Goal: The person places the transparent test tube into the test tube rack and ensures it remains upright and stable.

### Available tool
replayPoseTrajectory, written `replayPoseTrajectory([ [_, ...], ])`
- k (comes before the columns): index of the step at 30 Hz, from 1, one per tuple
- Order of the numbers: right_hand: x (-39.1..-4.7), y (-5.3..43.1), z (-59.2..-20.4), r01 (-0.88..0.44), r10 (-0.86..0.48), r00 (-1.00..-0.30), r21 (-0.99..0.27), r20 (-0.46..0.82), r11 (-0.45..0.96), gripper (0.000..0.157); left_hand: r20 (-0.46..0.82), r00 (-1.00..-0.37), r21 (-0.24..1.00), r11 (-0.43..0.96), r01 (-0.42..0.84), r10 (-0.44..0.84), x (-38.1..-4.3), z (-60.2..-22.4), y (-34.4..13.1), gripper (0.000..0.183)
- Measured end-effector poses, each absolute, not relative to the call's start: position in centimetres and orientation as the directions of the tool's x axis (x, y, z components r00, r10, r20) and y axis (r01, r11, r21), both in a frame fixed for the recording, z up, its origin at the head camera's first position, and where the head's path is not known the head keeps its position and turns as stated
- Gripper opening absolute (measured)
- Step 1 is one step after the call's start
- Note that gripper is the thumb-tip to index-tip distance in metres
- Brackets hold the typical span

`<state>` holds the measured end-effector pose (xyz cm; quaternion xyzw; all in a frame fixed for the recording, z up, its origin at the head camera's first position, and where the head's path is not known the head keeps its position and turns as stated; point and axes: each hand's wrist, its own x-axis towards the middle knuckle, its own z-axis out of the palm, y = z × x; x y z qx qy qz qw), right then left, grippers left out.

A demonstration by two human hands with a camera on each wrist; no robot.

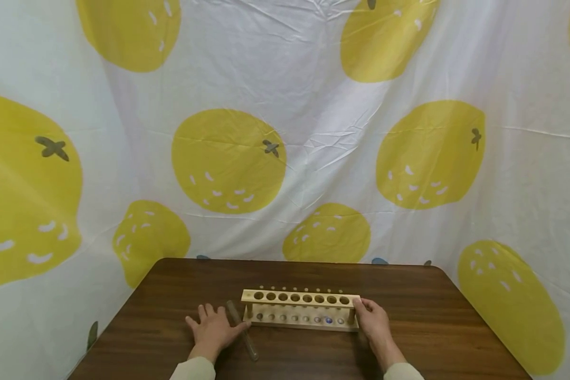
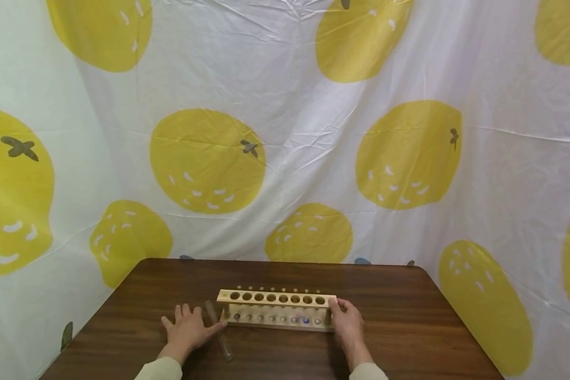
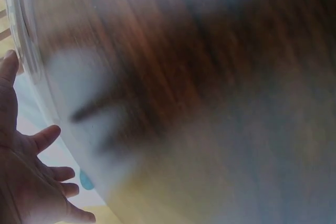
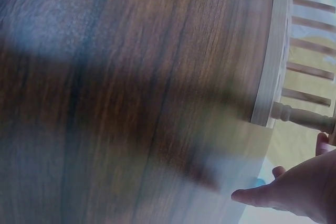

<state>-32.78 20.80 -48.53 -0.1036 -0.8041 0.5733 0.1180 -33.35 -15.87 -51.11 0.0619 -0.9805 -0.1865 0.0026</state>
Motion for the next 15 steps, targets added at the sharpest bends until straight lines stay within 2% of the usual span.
replayPoseTrajectory([
  [15, -32.94, 20.87, -48.73, 0.028, 0.314, -0.947, -0.954, 0.071, 0.299, 0.049, -0.008, -0.996, 0.377, 0.923, -0.081, -0.085, -33.55, -51.17, -15.92, 0.104],
])
